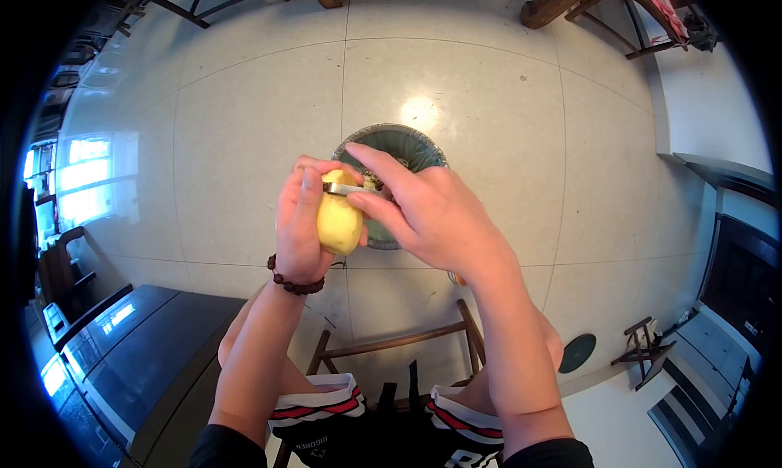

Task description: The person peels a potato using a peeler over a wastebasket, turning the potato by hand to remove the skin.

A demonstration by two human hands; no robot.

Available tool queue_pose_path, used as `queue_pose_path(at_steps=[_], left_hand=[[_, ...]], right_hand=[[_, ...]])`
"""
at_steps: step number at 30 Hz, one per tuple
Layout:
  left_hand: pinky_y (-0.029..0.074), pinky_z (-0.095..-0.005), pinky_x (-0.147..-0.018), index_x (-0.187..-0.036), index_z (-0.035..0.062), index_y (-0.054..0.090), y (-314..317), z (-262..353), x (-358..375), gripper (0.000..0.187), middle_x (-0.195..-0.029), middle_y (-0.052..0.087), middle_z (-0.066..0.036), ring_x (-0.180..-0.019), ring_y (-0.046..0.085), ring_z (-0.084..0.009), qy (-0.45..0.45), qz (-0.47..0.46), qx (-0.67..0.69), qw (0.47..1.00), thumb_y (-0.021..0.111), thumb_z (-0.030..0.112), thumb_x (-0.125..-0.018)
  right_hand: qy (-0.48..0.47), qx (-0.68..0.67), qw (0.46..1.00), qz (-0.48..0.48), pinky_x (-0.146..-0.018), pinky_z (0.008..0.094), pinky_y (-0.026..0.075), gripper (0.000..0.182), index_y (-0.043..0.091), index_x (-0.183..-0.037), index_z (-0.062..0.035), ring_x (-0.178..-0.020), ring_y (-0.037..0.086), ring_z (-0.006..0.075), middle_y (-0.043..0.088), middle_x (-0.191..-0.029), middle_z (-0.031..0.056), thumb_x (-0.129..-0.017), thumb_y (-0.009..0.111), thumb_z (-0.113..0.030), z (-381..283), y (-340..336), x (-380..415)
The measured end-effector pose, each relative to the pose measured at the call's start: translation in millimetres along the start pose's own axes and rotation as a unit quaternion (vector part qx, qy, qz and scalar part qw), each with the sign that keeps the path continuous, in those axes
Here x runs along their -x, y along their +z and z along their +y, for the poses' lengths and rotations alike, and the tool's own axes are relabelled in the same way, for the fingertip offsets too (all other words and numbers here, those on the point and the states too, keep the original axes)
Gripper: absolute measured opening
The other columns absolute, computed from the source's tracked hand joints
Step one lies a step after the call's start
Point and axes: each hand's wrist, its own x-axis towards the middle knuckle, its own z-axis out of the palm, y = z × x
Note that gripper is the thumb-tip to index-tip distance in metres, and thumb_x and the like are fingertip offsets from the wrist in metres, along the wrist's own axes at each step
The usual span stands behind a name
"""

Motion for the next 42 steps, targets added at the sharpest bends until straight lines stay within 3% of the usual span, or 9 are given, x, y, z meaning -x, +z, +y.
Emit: queue_pose_path(at_steps=[11,14,18,20,24,27,29,42], left_hand=[[0.064,-0.0386,-0.055,-0.120,0.0050,0.054,-2,2,0,0.043,-0.113,0.067,-0.018,-0.082,0.073,-0.0266,-0.056,0.000,-0.006,0.998,0.042,0.046,-0.114],[0.064,-0.0376,-0.054,-0.119,0.0050,0.050,1,4,0,0.038,-0.103,0.069,-0.014,-0.079,0.075,-0.0239,-0.066,0.014,0.048,0.997,0.050,0.043,-0.112],[0.064,-0.0376,-0.054,-0.120,0.0051,0.049,4,6,0,0.042,-0.102,0.069,-0.014,-0.078,0.074,-0.0242,-0.079,0.056,0.064,0.993,0.049,0.047,-0.112],[0.064,-0.0373,-0.054,-0.118,0.0048,0.050,6,6,-2,0.044,-0.102,0.068,-0.014,-0.077,0.074,-0.0236,-0.076,0.084,0.064,0.992,0.048,0.049,-0.112],[0.063,-0.0363,-0.053,-0.117,0.0049,0.050,0,4,-3,0.044,-0.100,0.069,-0.013,-0.076,0.074,-0.0223,-0.067,0.078,0.063,0.993,0.048,0.048,-0.112],[0.062,-0.0368,-0.064,-0.109,0.0059,0.059,-3,0,-3,0.045,-0.100,0.069,-0.012,-0.082,0.072,-0.0214,-0.050,0.089,0.072,0.992,0.046,0.049,-0.113],[0.058,-0.0326,-0.069,-0.102,0.0045,0.062,-3,-3,-5,0.046,-0.095,0.069,-0.009,-0.079,0.069,-0.0165,-0.012,0.148,0.035,0.988,0.049,0.048,-0.113],[0.053,-0.0278,-0.064,-0.089,0.0062,0.063,-11,-10,-7,0.040,-0.079,0.067,-0.004,-0.068,0.063,-0.0120,0.026,0.215,0.018,0.976,0.057,0.040,-0.111]], right_hand=[[-0.045,0.051,0.997,0.022,-0.063,0.0344,0.053,0.052,0.060,-0.148,-0.0132,-0.062,0.069,0.0260,0.072,-0.074,0.0155,-0.098,0.071,-0.014,6,2,-1],[-0.060,0.096,0.993,0.039,-0.060,0.0343,0.054,0.049,0.061,-0.147,-0.0138,-0.059,0.069,0.0259,0.072,-0.071,0.0128,-0.098,0.072,-0.015,5,4,-2],[-0.072,0.142,0.985,0.059,-0.056,0.0355,0.053,0.045,0.064,-0.142,-0.0140,-0.055,0.067,0.0269,0.071,-0.068,0.0112,-0.099,0.072,-0.018,4,14,-4],[-0.102,0.163,0.977,0.093,-0.054,0.0410,0.053,0.037,0.065,-0.131,-0.0109,-0.055,0.067,0.0308,0.068,-0.065,0.0109,-0.101,0.068,-0.033,2,18,-5],[-0.091,0.164,0.977,0.105,-0.054,0.0422,0.053,0.033,0.066,-0.127,-0.0101,-0.055,0.067,0.0312,0.068,-0.064,0.0114,-0.101,0.068,-0.031,-2,26,-4],[-0.073,0.148,0.980,0.112,-0.055,0.0440,0.055,0.030,0.068,-0.122,-0.0094,-0.057,0.068,0.0324,0.068,-0.065,0.0122,-0.101,0.068,-0.031,-6,33,-3],[-0.049,0.101,0.986,0.123,-0.056,0.0447,0.056,0.027,0.070,-0.118,-0.0085,-0.059,0.070,0.0335,0.069,-0.066,0.0138,-0.102,0.067,-0.030,-8,39,-2],[-0.021,0.144,0.976,0.160,-0.054,0.0440,0.057,0.031,0.075,-0.120,-0.0062,-0.059,0.071,0.0352,0.070,-0.067,0.0175,-0.101,0.068,-0.029,-19,57,3]])
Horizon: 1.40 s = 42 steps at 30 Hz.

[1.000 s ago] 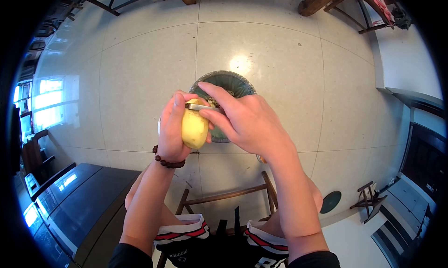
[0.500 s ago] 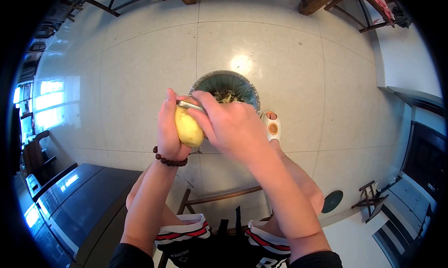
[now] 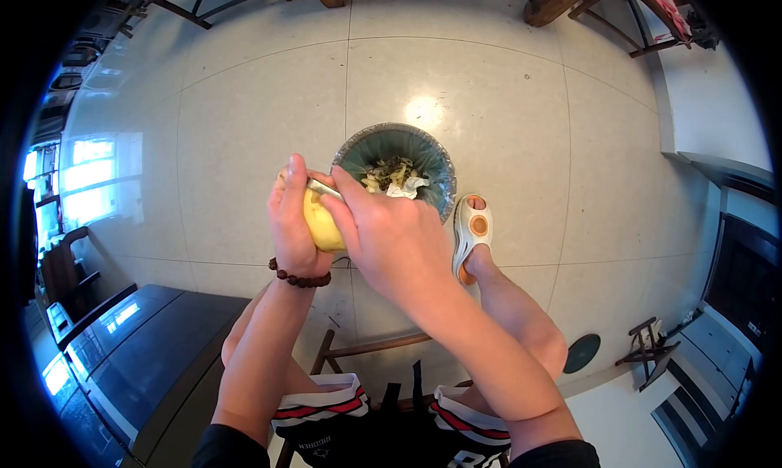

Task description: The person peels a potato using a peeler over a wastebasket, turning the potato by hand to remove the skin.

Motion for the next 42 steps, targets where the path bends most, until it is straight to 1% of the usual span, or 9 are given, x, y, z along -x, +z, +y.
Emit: queue_pose_path(at_steps=[6,8,21,27,30,33,36,38,42], left_hand=[[0.053,-0.0274,-0.062,-0.083,0.0089,0.059,7,7,1,0.036,-0.078,0.068,-0.005,-0.066,0.062,-0.0107,0.009,0.013,-0.009,1.000,0.060,0.033,-0.110],[0.051,-0.0241,-0.059,-0.079,0.0121,0.052,8,9,1,0.034,-0.078,0.070,-0.007,-0.066,0.063,-0.0089,0.011,0.001,0.021,1.000,0.069,0.024,-0.106],[0.046,-0.0219,-0.060,-0.079,0.0135,0.049,0,8,0,0.033,-0.081,0.064,0.000,-0.070,0.057,-0.0055,-0.008,-0.016,0.024,1.000,0.071,0.016,-0.103],[0.049,-0.0244,-0.064,-0.095,0.0082,0.054,6,16,1,0.024,-0.084,0.065,-0.001,-0.074,0.061,-0.0083,-0.009,-0.036,0.018,0.999,0.071,0.023,-0.103],[0.054,-0.0271,-0.067,-0.099,0.0072,0.056,6,17,1,0.029,-0.084,0.067,-0.005,-0.075,0.067,-0.0137,0.001,-0.065,-0.018,0.998,0.066,0.033,-0.106],[0.059,-0.0329,-0.067,-0.100,0.0076,0.056,3,15,-2,0.038,-0.084,0.068,-0.009,-0.076,0.072,-0.0213,-0.057,-0.084,0.069,0.992,0.059,0.045,-0.108],[0.061,-0.0381,-0.065,-0.100,0.0085,0.057,1,20,-4,0.043,-0.083,0.069,-0.013,-0.076,0.074,-0.0268,-0.114,-0.054,0.072,0.989,0.055,0.051,-0.108],[0.059,-0.0333,-0.065,-0.099,0.0101,0.060,2,25,0,0.048,-0.084,0.070,-0.007,-0.075,0.070,-0.0213,-0.157,-0.061,0.022,0.986,0.045,0.054,-0.111],[0.060,-0.0372,-0.057,-0.097,0.0097,0.059,1,17,-2,0.055,-0.088,0.071,-0.010,-0.068,0.071,-0.0254,-0.148,-0.082,-0.007,0.986,0.041,0.060,-0.110]], right_hand=[[0.015,-0.066,0.998,0.003,-0.055,0.0429,0.055,0.030,0.076,-0.119,-0.0049,-0.058,0.070,0.0355,0.069,-0.066,0.0183,-0.102,0.067,-0.028,2,4,0],[0.041,-0.090,0.995,-0.008,-0.055,0.0420,0.054,0.030,0.078,-0.119,-0.0064,-0.058,0.070,0.0345,0.068,-0.063,0.0181,-0.101,0.068,-0.028,0,4,0],[0.100,-0.131,0.985,-0.044,-0.053,0.0391,0.052,0.030,0.081,-0.116,-0.0103,-0.052,0.066,0.0304,0.064,-0.058,0.0149,-0.098,0.071,-0.032,-3,-2,-2],[0.103,-0.135,0.984,-0.052,-0.054,0.0385,0.052,0.031,0.082,-0.108,-0.0082,-0.053,0.067,0.0306,0.065,-0.059,0.0153,-0.096,0.074,-0.036,-1,-6,-5],[0.099,-0.135,0.985,-0.036,-0.053,0.0376,0.052,0.033,0.082,-0.098,-0.0058,-0.052,0.066,0.0302,0.064,-0.058,0.0154,-0.094,0.077,-0.039,2,-9,-7],[0.120,-0.121,0.984,-0.061,-0.053,0.0373,0.050,0.038,0.080,-0.091,-0.0035,-0.052,0.064,0.0309,0.064,-0.058,0.0157,-0.092,0.079,-0.041,9,-16,-11],[0.126,-0.107,0.984,-0.059,-0.051,0.0346,0.046,0.035,0.078,-0.091,-0.0026,-0.048,0.057,0.0220,0.059,-0.056,0.0108,-0.090,0.082,-0.037,19,-18,-13],[0.159,-0.212,0.963,-0.050,-0.051,0.0252,0.031,0.024,0.081,-0.106,-0.0007,-0.057,0.038,0.0029,0.045,-0.059,-0.0057,-0.089,0.084,-0.018,23,-20,-13],[0.173,-0.310,0.931,-0.080,-0.053,0.0239,0.032,0.023,0.079,-0.107,0.0001,-0.058,0.040,0.0023,0.046,-0.062,-0.0083,-0.087,0.085,-0.011,19,-26,-16]])
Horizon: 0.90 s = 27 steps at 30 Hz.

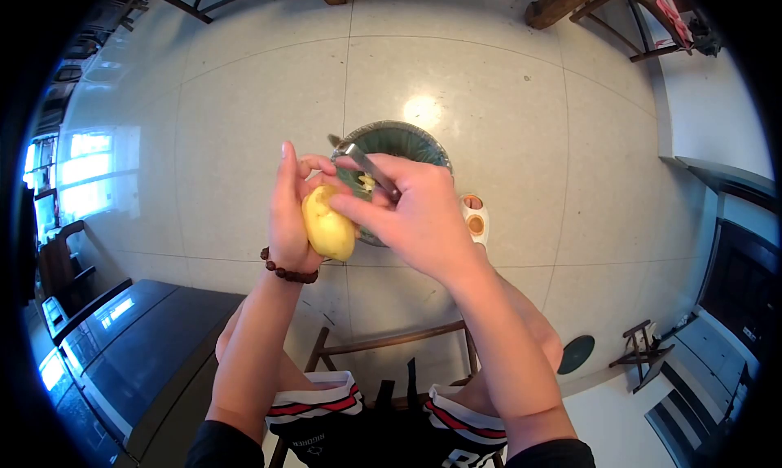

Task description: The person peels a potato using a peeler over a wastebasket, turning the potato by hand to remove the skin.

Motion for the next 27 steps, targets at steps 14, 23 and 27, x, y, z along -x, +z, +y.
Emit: queue_pose_path(at_steps=[14,23,27], left_hand=[[0.062,-0.0490,-0.083,-0.114,0.0053,0.065,-7,-4,-3,0.034,-0.104,0.069,-0.013,-0.099,0.071,-0.0299,-0.038,0.011,0.103,0.994,0.057,0.037,-0.107],[0.060,-0.0371,-0.064,-0.132,0.0072,0.056,5,1,2,0.049,-0.116,0.067,-0.010,-0.095,0.070,-0.0219,-0.032,-0.045,-0.037,0.998,0.048,0.051,-0.111],[0.056,-0.0346,-0.061,-0.132,0.0076,0.056,1,-4,3,0.050,-0.116,0.067,-0.009,-0.092,0.069,-0.0209,-0.015,-0.100,0.007,0.995,0.046,0.053,-0.112]], right_hand=[[0.049,0.206,0.977,0.001,-0.053,0.0279,0.037,0.021,0.079,-0.109,0.0011,-0.059,0.046,0.0041,0.052,-0.063,-0.0049,-0.092,0.079,-0.012,6,-46,-10],[0.054,0.100,0.988,-0.105,-0.064,0.0311,0.048,0.052,0.059,-0.146,0.0015,-0.068,0.058,0.0126,0.064,-0.074,0.0054,-0.105,0.066,-0.029,-10,-50,-6],[0.074,0.013,0.986,-0.147,-0.062,0.0309,0.047,0.059,0.048,-0.155,0.0016,-0.068,0.058,0.0123,0.063,-0.074,0.0053,-0.109,0.058,-0.033,-10,-45,-3]])
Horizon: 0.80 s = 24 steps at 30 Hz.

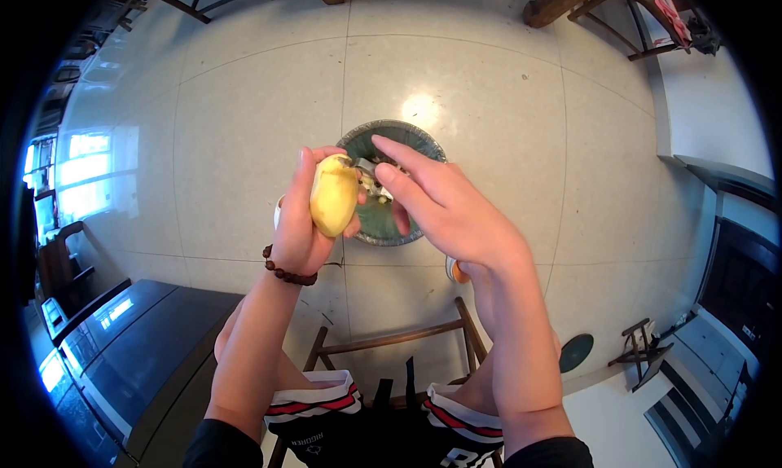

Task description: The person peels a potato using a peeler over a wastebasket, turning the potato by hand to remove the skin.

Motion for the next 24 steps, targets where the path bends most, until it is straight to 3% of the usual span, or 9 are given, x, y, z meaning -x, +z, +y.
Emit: queue_pose_path(at_steps=[5,9,11,21,24], left_hand=[[0.055,-0.0329,-0.070,-0.140,0.0069,0.051,3,-8,1,0.062,-0.121,0.064,-0.008,-0.103,0.065,-0.0177,0.067,-0.012,-0.067,0.995,0.047,0.060,-0.109],[0.055,-0.0312,-0.075,-0.144,0.0057,0.048,-4,-10,-2,0.068,-0.124,0.063,-0.008,-0.108,0.063,-0.0168,0.075,-0.041,-0.019,0.996,0.048,0.063,-0.107],[0.056,-0.0315,-0.073,-0.139,0.0079,0.048,0,-9,-1,0.049,-0.116,0.063,-0.006,-0.099,0.065,-0.0147,0.083,-0.047,0.007,0.995,0.061,0.044,-0.108],[0.055,-0.0278,-0.066,-0.133,0.0093,0.051,0,-3,0,0.037,-0.115,0.064,-0.005,-0.095,0.064,-0.0109,0.064,-0.039,-0.047,0.996,0.061,0.036,-0.109],[0.055,-0.0294,-0.066,-0.134,0.0066,0.051,-1,-3,0,0.046,-0.119,0.063,-0.010,-0.094,0.065,-0.0144,0.069,-0.037,-0.086,0.993,0.049,0.046,-0.112]], right_hand=[[-0.004,0.015,1.000,-0.025,-0.062,0.0317,0.048,0.057,0.047,-0.157,-0.0030,-0.066,0.059,0.0132,0.063,-0.074,0.0049,-0.110,0.054,-0.034,-1,10,-1],[-0.030,0.014,0.998,-0.049,-0.059,0.0270,0.045,0.054,0.044,-0.160,-0.0076,-0.065,0.056,0.0089,0.062,-0.077,0.0028,-0.112,0.051,-0.031,-4,18,-4],[-0.051,0.007,0.998,-0.042,-0.061,0.0282,0.048,0.055,0.044,-0.160,-0.0058,-0.066,0.058,0.0109,0.061,-0.075,0.0036,-0.111,0.054,-0.028,3,22,-6],[-0.062,0.001,0.998,-0.026,-0.057,0.0290,0.047,0.054,0.049,-0.156,-0.0035,-0.061,0.055,0.0116,0.063,-0.073,0.0049,-0.107,0.062,-0.022,3,23,-6],[-0.064,0.023,0.998,-0.010,-0.055,0.0281,0.045,0.050,0.054,-0.152,-0.0034,-0.058,0.053,0.0104,0.062,-0.068,0.0035,-0.106,0.064,-0.020,5,21,-7]])
